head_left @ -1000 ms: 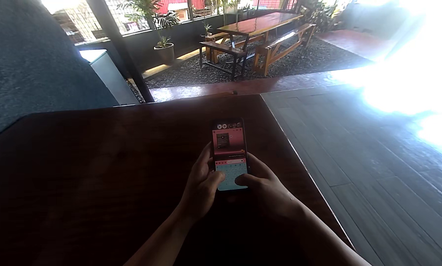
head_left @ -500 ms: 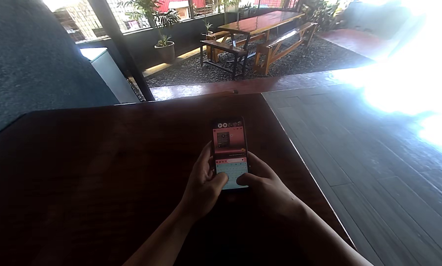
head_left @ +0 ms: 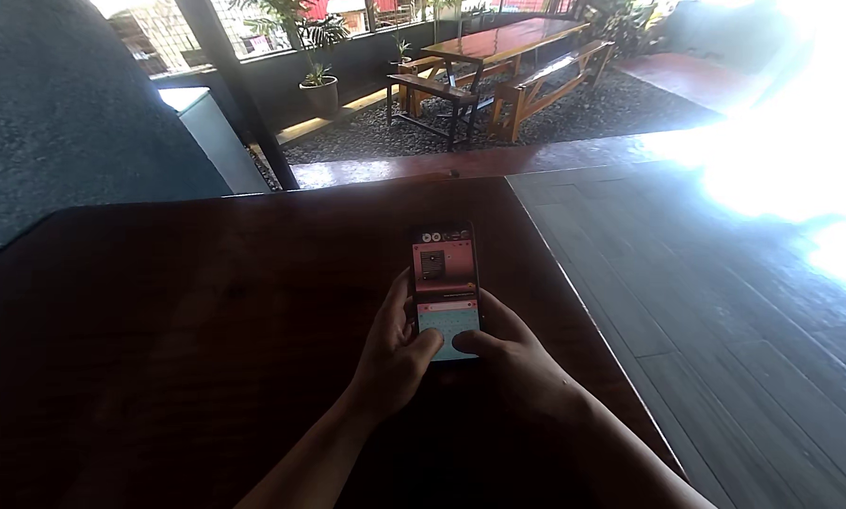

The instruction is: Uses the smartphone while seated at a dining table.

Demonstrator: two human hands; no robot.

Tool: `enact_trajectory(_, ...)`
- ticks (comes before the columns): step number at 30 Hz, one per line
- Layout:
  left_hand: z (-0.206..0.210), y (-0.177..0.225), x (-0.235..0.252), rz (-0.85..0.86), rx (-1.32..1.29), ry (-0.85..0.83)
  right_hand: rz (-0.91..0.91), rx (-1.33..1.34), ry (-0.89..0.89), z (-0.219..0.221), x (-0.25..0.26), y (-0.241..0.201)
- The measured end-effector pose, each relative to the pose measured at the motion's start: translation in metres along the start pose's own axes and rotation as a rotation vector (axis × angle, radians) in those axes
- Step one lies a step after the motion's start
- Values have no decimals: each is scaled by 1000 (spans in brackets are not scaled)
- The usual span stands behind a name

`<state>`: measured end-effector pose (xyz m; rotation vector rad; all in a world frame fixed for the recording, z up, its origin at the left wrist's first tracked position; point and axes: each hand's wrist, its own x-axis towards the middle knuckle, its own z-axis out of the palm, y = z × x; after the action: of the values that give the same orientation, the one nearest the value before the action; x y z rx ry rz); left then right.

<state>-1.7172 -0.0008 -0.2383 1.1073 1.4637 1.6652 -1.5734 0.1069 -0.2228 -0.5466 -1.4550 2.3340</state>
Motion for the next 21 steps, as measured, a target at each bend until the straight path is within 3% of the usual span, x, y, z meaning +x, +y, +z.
enact_trajectory(5,1,-1,0,13,3,-24,-11,-12,68,1,1,2)
enact_trajectory(21,0,0,0,-8,-30,-7,-20,-46,-12,-1,0,2)
